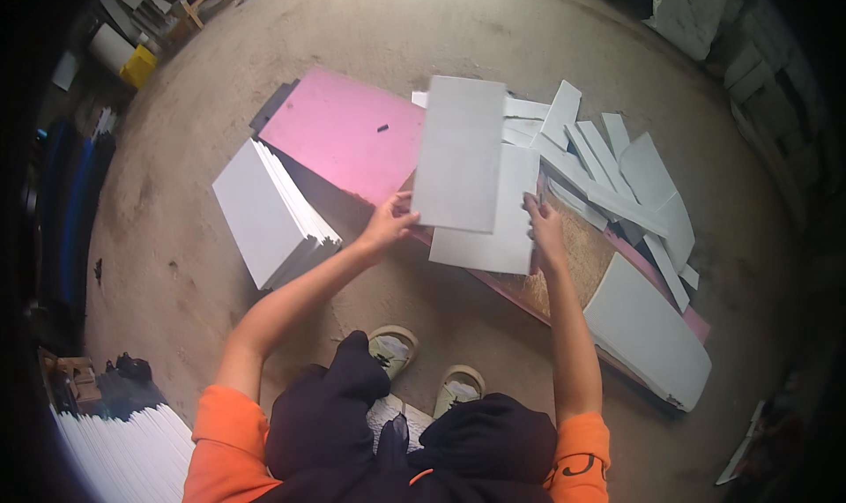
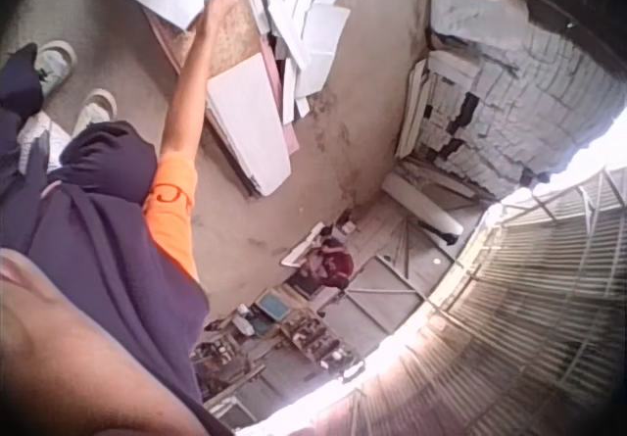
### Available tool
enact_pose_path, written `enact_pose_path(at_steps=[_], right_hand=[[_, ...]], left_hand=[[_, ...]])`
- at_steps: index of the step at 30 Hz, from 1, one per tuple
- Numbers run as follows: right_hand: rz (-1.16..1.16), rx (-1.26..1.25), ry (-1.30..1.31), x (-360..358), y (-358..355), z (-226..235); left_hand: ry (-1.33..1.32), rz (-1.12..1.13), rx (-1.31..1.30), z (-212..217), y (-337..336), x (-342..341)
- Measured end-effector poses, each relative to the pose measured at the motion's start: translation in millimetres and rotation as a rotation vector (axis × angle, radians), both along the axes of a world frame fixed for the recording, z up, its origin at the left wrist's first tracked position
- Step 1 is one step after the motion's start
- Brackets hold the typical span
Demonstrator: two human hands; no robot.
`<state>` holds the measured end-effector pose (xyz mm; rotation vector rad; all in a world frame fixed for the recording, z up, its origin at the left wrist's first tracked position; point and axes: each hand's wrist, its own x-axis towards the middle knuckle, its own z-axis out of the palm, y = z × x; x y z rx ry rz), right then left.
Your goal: The person sits on the floor and repeatedly cuts white rectangular sheets into smaller pieces using a red utility knife. They place each cut piece onto a growing pile and continue the process with new sheets from a nearby stack.
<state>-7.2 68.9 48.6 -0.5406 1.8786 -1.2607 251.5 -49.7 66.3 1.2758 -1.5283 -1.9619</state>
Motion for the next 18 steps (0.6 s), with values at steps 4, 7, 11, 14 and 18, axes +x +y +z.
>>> enact_pose_path(at_steps=[4,7,11,14,18], right_hand=[[-0.007,-0.091,-0.049,15.9,5.3,4.5],[-0.034,-0.06,-0.022,18.8,9.0,1.4],[-0.035,0.081,-0.017,15.3,16.9,-12.5],[-0.064,0.086,-0.05,30.2,13.2,-17.8],[-0.045,0.139,0.046,32.4,8.4,-22.9]], left_hand=[[0.207,-0.05,0.128,-23.2,38.7,-18.8],[0.143,-0.121,0.008,-44.8,38.7,-17.7],[0.107,-0.097,-0.23,-60.4,12.4,-28.5],[-0.011,-0.128,-0.257,-44.3,-9.6,-29.7],[-0.048,-0.093,-0.408,-47.3,-8.7,-31.5]])
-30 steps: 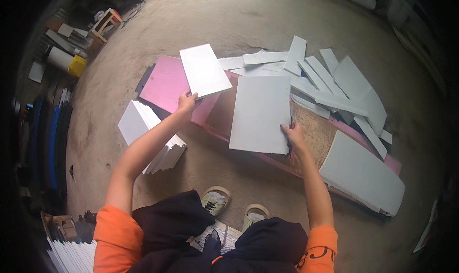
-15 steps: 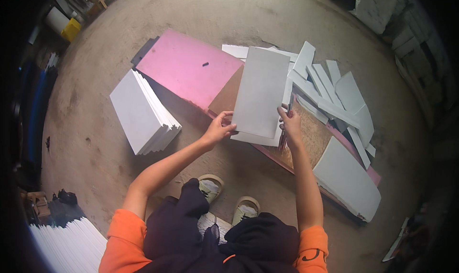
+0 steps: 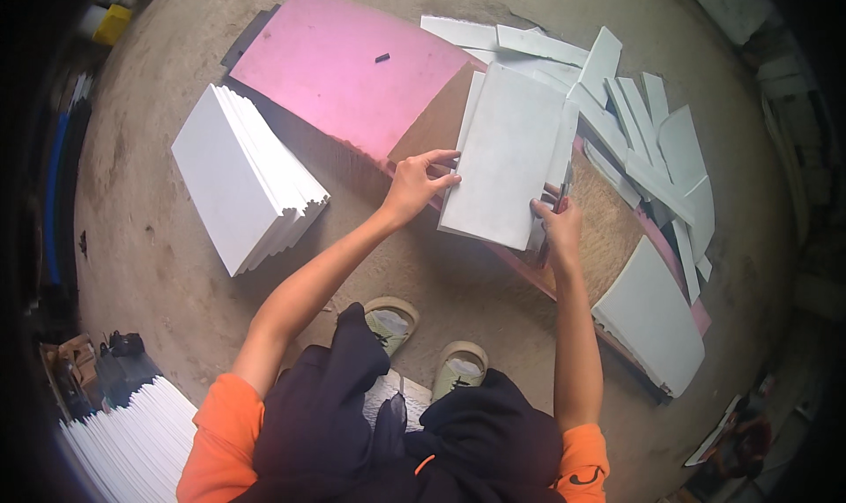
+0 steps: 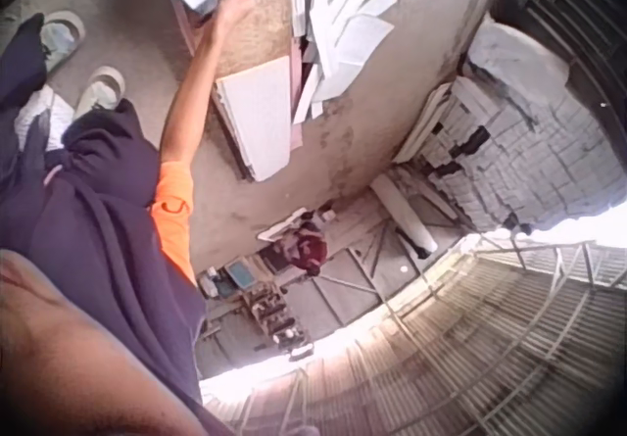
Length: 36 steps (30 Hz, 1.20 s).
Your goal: The person sits on the floor and repeatedly cuts white rectangular sheets into smaller pieces using a red utility knife. They place each cut piece onto a growing pile and continue the process with new sheets from a nearby stack.
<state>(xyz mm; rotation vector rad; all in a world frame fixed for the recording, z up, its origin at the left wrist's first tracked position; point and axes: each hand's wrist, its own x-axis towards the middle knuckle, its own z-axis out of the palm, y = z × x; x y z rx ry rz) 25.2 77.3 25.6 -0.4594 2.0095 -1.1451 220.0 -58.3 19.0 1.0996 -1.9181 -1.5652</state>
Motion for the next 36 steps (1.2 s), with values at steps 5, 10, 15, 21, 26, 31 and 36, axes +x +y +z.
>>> enact_pose_path(at_steps=[5,10,15,21,26,31,36], right_hand=[[0.012,-0.016,0.026,-6.3,-0.3,-12.6],[0.032,0.054,0.043,-8.4,-3.4,-15.3],[0.02,0.023,0.064,-6.6,-4.8,-16.8],[0.01,0.021,0.052,-6.3,-4.6,-17.6],[0.002,0.022,0.074,-5.8,-5.5,-17.2],[0.003,0.055,0.069,-10.7,-1.9,-20.5],[-0.008,0.059,0.052,-8.9,-2.3,-20.8]], left_hand=[[-0.022,0.047,-0.024,-13.6,8.4,0.5],[-0.07,0.03,-0.059,-12.8,7.6,0.8],[-0.105,0.037,-0.128,-13.0,8.9,0.7],[-0.157,0.006,-0.167,-15.7,11.1,-1.5],[-0.159,0.004,-0.201,-22.2,10.5,-0.9],[-0.157,-0.005,-0.195,-21.2,11.2,-2.3],[-0.132,0.015,-0.121,-21.5,12.8,-0.7]])
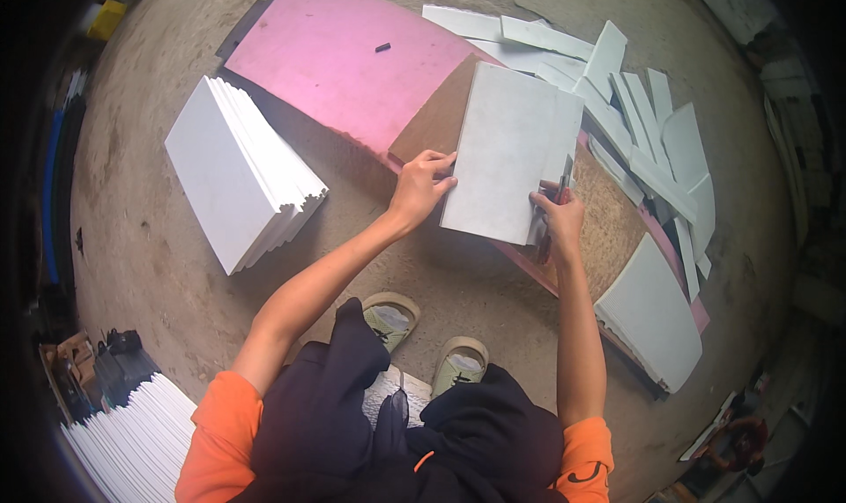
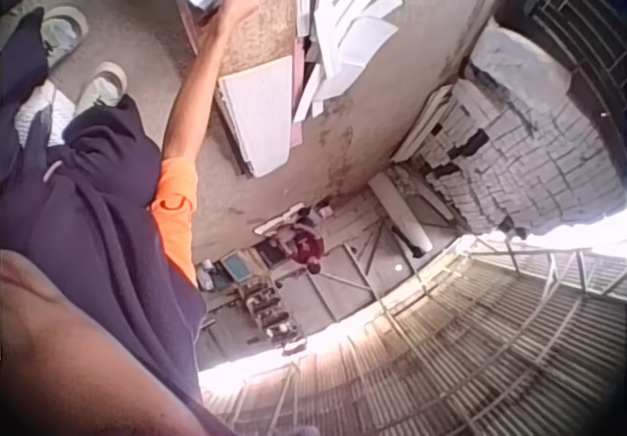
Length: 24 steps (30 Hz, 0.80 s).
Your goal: The person sits on the floor and repeatedly cuts white rectangular sheets into smaller pieces using a red utility knife. They place each cut piece onto a growing pile and continue the process with new sheets from a nearby stack.
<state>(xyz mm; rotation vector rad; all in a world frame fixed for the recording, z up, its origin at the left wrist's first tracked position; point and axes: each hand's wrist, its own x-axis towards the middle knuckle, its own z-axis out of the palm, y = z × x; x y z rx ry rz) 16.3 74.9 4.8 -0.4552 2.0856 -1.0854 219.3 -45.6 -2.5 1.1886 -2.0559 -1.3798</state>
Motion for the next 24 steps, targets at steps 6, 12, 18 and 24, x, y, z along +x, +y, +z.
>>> enact_pose_path(at_steps=[6,12,18,24], right_hand=[[0.019,0.035,0.008,-3.0,-4.2,2.3],[0.107,0.042,0.053,-12.3,-13.6,-1.1],[0.105,0.079,0.036,-16.1,-11.7,-5.6],[0.123,0.016,-0.062,-25.2,0.2,-17.2]], left_hand=[[-0.105,-0.055,0.055,5.9,-1.0,-6.2],[-0.218,-0.456,-0.44,-13.1,4.1,-55.0],[-0.415,-0.596,-0.355,-8.8,6.6,-78.6],[-0.484,-0.638,-0.307,-4.6,4.6,-86.4]])
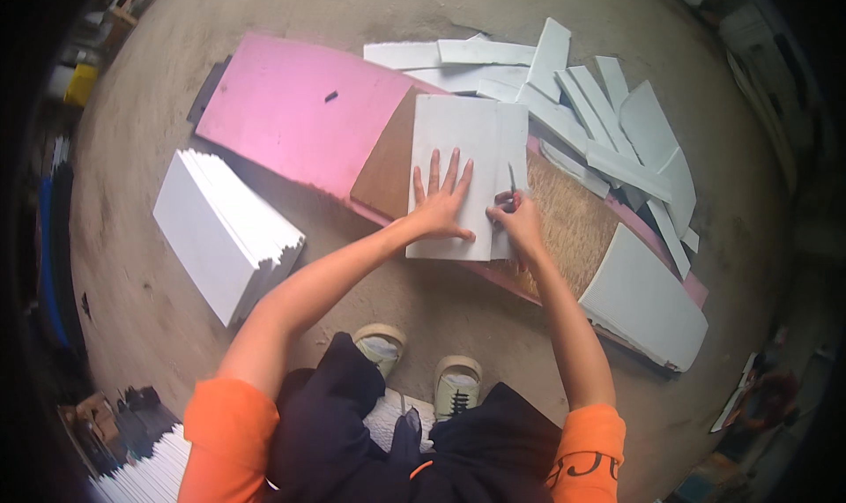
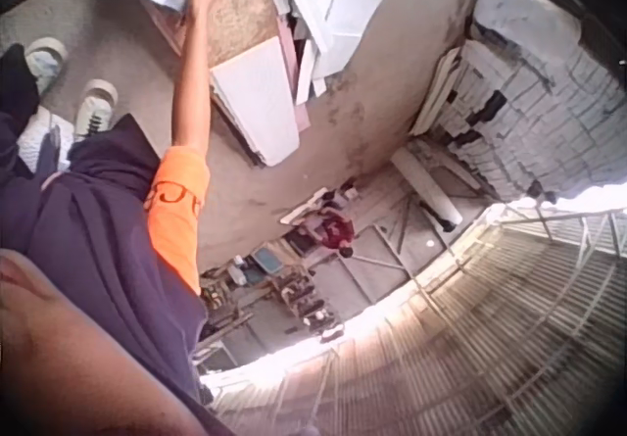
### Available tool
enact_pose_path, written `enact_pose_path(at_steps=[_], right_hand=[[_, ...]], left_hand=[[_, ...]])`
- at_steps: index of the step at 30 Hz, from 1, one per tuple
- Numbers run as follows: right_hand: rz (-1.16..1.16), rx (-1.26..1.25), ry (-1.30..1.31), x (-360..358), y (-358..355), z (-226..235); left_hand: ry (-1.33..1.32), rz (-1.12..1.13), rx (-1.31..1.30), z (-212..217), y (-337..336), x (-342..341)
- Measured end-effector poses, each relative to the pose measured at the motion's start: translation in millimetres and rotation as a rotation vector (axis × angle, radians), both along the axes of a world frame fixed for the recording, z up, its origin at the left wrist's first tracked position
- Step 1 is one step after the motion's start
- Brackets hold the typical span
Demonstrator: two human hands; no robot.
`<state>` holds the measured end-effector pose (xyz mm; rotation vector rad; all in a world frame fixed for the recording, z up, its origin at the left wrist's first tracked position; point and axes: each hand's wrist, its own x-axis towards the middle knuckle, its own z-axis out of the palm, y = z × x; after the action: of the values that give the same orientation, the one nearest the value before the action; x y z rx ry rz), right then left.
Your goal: The person sits on the floor and repeatedly cuts white rectangular sheets into smaller pieces using a red utility knife. They place each cut piece onto a growing pile and continue the process with new sheets from a nearby stack.
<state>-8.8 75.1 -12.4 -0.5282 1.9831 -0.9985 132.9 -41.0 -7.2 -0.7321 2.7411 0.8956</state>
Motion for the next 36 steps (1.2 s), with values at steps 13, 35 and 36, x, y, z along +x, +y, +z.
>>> enact_pose_path(at_steps=[13,35,36], right_hand=[[0.312,0.438,0.587,-45.7,-136.1,47.2],[0.444,0.909,0.076,15.6,-70.8,62.3],[0.455,0.869,0.104,28.1,-56.1,58.9]], left_hand=[[-0.135,0.08,-0.005,12.0,2.2,-6.4],[-0.041,0.123,-0.009,4.1,3.0,-4.0],[-0.049,0.136,-0.016,1.5,2.4,0.0]])
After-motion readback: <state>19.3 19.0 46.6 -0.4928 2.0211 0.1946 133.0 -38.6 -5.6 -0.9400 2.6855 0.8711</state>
